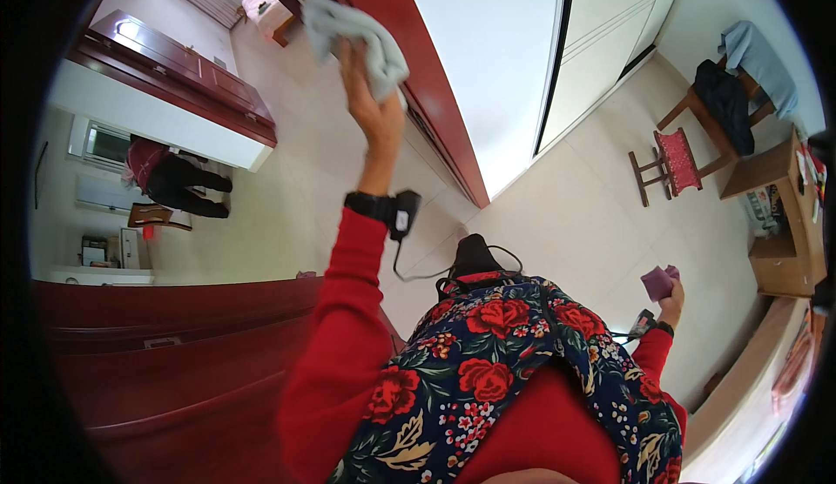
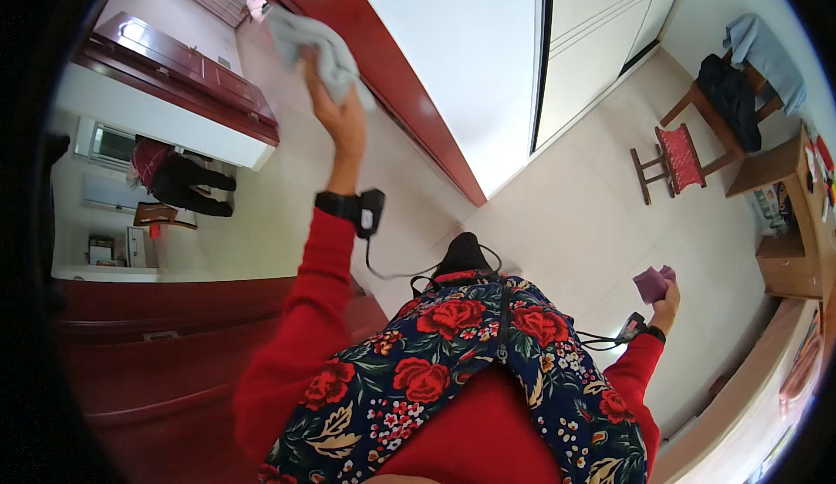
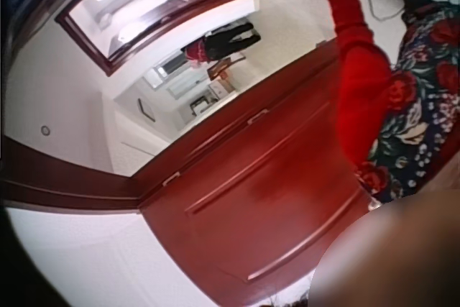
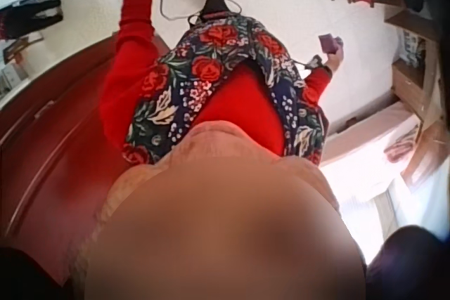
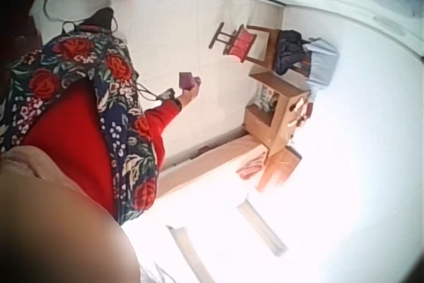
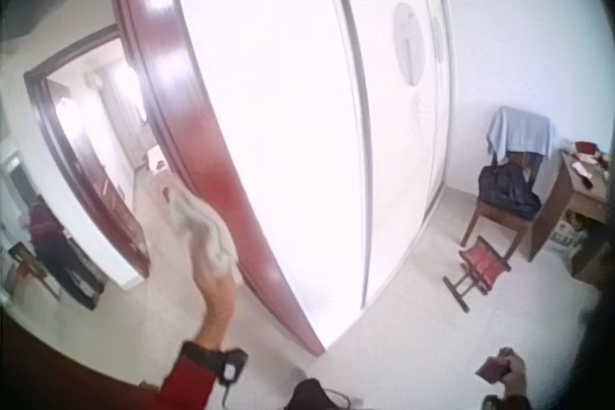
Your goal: The person wipes a wardrobe door and adjacent wall using a white cloth and a purple cloth. They alternate between the two cloths, wiping different sections of the wardrobe and wall repeatedly.
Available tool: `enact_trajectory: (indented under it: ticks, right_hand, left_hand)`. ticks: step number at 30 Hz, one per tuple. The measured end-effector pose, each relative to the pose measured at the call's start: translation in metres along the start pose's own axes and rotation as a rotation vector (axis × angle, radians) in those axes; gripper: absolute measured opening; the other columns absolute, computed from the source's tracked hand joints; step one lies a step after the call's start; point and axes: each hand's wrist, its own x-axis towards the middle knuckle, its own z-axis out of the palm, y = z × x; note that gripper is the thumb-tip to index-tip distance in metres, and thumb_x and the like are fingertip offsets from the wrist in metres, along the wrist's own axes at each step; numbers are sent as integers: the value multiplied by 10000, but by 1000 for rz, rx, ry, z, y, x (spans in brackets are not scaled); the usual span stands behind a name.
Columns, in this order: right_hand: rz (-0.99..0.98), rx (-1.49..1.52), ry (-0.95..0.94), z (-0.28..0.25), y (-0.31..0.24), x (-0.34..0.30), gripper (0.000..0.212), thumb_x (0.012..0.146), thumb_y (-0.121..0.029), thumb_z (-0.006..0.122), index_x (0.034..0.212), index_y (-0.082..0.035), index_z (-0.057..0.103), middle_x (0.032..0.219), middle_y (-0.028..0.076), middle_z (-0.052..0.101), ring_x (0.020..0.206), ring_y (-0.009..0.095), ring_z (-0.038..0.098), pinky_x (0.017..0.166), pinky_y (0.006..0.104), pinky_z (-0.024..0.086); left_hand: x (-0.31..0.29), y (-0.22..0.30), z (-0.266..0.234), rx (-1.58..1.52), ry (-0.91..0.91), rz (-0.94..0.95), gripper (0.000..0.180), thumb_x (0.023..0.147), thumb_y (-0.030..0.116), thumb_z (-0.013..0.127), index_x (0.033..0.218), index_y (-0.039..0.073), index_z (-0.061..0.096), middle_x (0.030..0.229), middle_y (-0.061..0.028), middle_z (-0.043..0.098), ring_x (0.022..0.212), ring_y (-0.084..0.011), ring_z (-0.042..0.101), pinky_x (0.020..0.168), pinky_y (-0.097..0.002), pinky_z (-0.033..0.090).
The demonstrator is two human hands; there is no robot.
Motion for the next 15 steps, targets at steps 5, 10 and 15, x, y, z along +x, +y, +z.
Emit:
enact_trajectory:
  ticks: [5,10,15]
  right_hand:
    - [-64,-134,-108,61,-14,-1,412,764,23,527,1169,-18,592,985,112,647,901,264,656,803,387,564]
    - [-121,-235,-264,118,-13,-1,387,787,3,515,1168,17,583,1019,106,635,897,234,636,791,352,548]
    - [-132,-322,-262,135,0,-9,366,797,1,531,1157,24,592,1010,107,640,892,224,630,791,330,541]
  left_hand:
    - [-110,19,-17,-128,-139,-513,480,923,8,551,1395,38,469,1460,-178,423,1358,-345,389,1118,-425,322]
    - [-154,27,-30,-190,-245,-755,445,940,9,519,1382,42,480,1426,-125,477,1336,-302,420,1115,-384,332]
    - [-220,-13,-61,-396,236,-1474,371,899,50,542,1265,-12,527,1203,-119,580,1084,-253,573,949,-369,461]
